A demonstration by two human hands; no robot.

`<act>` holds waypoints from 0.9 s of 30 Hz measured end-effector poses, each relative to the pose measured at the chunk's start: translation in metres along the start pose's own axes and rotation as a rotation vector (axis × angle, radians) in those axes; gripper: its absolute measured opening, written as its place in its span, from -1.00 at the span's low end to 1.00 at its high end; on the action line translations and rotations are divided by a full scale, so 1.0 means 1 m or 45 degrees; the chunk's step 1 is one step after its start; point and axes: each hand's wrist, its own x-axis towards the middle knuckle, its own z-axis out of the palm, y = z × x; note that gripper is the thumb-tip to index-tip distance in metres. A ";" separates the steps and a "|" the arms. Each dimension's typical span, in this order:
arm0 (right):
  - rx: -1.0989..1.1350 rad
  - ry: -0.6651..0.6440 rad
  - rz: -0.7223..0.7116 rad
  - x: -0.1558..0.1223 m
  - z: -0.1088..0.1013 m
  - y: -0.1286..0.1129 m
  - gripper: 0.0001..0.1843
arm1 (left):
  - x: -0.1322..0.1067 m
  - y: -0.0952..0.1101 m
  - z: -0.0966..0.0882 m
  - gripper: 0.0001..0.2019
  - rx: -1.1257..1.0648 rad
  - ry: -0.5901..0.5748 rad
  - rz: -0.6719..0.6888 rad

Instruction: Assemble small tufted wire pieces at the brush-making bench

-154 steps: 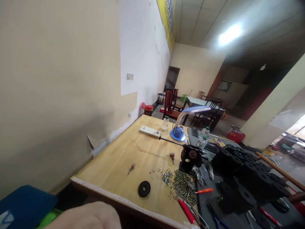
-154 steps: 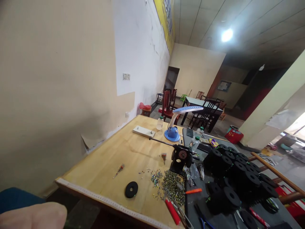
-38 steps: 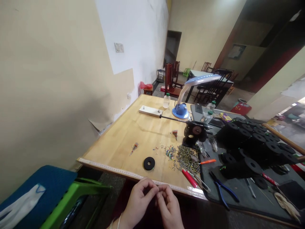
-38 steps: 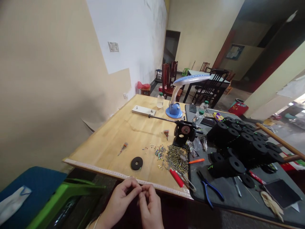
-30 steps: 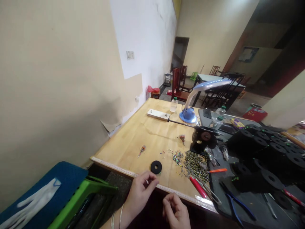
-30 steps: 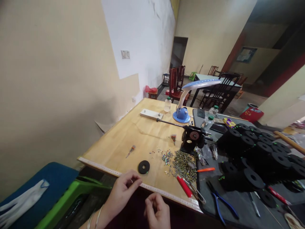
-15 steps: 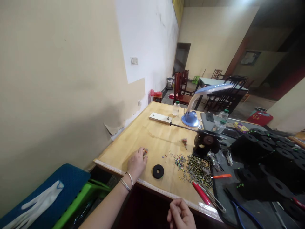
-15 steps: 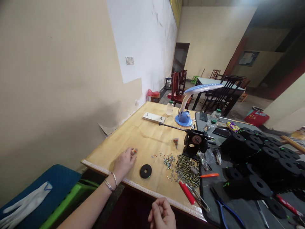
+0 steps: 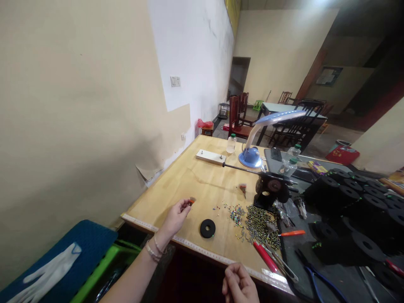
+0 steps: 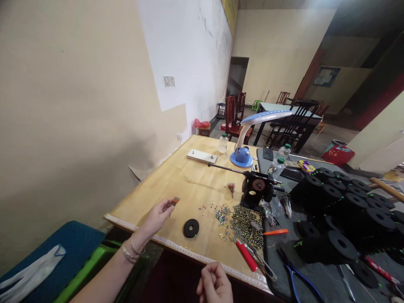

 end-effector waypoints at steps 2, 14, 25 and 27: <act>0.022 -0.002 0.006 0.001 0.001 -0.001 -0.38 | -0.018 0.003 -0.005 -0.72 -0.304 -0.140 -0.087; 0.029 -0.176 0.052 -0.004 0.023 -0.030 -0.38 | -0.104 0.001 0.020 -0.58 -0.851 -0.473 -0.466; 0.034 -0.182 0.070 0.001 0.034 -0.031 -0.39 | -0.118 -0.001 0.042 -0.67 -0.684 -0.524 -0.259; 0.028 -0.194 0.061 0.001 0.034 -0.031 -0.40 | -0.120 0.000 0.044 -0.69 -0.703 -0.543 -0.251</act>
